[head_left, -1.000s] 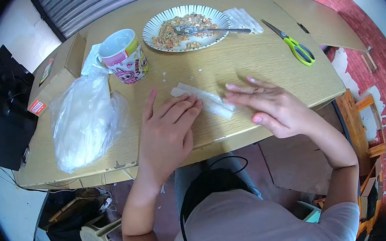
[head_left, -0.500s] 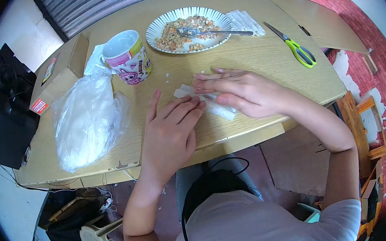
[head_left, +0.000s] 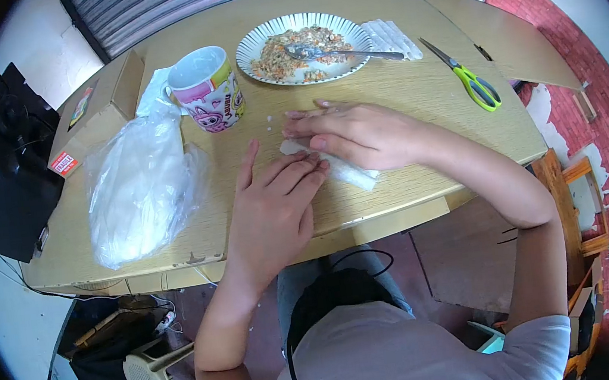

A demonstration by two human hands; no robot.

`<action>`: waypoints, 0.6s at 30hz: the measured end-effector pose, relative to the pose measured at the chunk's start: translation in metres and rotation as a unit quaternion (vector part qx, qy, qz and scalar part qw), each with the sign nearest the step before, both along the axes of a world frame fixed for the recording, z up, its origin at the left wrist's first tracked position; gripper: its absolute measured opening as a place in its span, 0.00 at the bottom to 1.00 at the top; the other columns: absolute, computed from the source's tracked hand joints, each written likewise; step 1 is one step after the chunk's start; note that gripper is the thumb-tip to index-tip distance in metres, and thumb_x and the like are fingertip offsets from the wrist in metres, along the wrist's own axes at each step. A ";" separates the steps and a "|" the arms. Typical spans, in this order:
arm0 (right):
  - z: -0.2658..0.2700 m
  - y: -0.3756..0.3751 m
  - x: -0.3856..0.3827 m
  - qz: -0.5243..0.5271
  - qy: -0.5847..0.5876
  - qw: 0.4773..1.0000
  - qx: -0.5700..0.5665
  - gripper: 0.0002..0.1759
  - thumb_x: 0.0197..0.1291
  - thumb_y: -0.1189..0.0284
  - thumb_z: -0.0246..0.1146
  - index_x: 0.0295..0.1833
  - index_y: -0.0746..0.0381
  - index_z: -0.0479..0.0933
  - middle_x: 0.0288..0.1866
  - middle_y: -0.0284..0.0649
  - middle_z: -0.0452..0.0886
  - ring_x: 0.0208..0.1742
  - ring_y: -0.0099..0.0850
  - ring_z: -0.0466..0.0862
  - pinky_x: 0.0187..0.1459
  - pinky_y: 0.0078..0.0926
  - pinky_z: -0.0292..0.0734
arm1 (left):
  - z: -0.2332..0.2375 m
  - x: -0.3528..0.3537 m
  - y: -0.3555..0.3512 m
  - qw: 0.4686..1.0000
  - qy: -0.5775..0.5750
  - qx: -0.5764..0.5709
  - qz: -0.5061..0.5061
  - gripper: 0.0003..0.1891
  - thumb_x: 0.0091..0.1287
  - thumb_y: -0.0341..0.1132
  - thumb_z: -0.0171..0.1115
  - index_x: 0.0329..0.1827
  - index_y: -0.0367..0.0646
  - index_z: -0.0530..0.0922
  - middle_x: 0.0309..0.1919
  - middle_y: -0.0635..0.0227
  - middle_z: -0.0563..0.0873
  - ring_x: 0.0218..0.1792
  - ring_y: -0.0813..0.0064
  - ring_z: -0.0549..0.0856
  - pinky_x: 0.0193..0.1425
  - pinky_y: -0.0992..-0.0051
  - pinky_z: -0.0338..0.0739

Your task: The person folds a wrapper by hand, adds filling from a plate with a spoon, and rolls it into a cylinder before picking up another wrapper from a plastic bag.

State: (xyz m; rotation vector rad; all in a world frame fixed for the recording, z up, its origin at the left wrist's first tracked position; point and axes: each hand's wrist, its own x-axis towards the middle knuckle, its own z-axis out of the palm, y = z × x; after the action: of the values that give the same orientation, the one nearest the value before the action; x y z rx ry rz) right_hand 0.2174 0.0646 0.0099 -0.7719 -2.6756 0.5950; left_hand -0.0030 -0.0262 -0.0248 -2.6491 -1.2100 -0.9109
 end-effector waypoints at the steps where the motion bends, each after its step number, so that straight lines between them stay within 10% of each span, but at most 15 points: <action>1: 0.000 -0.001 0.002 0.004 -0.007 0.999 0.034 0.24 0.82 0.63 0.50 0.75 0.62 0.73 0.74 0.47 0.79 0.79 0.47 0.73 0.82 0.55 0.61 | 0.000 0.000 0.000 1.000 0.000 0.003 -0.001 0.20 0.63 0.27 0.64 0.59 0.48 0.86 0.55 0.71 0.88 0.62 0.70 0.84 0.85 0.42 0.56; 8: -0.002 -0.024 0.027 0.005 0.026 0.981 0.191 0.26 0.83 0.57 0.49 0.73 0.63 0.74 0.70 0.50 0.82 0.75 0.47 0.78 0.82 0.61 0.61 | 0.001 0.001 0.000 1.000 -0.007 0.007 -0.005 0.21 0.61 0.26 0.64 0.59 0.49 0.86 0.54 0.71 0.88 0.62 0.70 0.85 0.85 0.42 0.56; 18: 0.000 -0.040 0.044 0.000 0.006 0.993 0.118 0.25 0.82 0.58 0.50 0.72 0.63 0.75 0.69 0.49 0.83 0.75 0.46 0.78 0.83 0.61 0.58 | 0.001 0.001 0.000 1.000 0.001 0.004 0.004 0.21 0.62 0.26 0.63 0.59 0.49 0.86 0.55 0.72 0.88 0.63 0.71 0.85 0.86 0.42 0.56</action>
State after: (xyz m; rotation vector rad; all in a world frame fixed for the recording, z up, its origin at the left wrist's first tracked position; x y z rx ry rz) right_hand 0.2612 0.0242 0.0095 -0.6982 -2.6713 0.2743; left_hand -0.0023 -0.0266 -0.0239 -2.6378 -1.2129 -0.9100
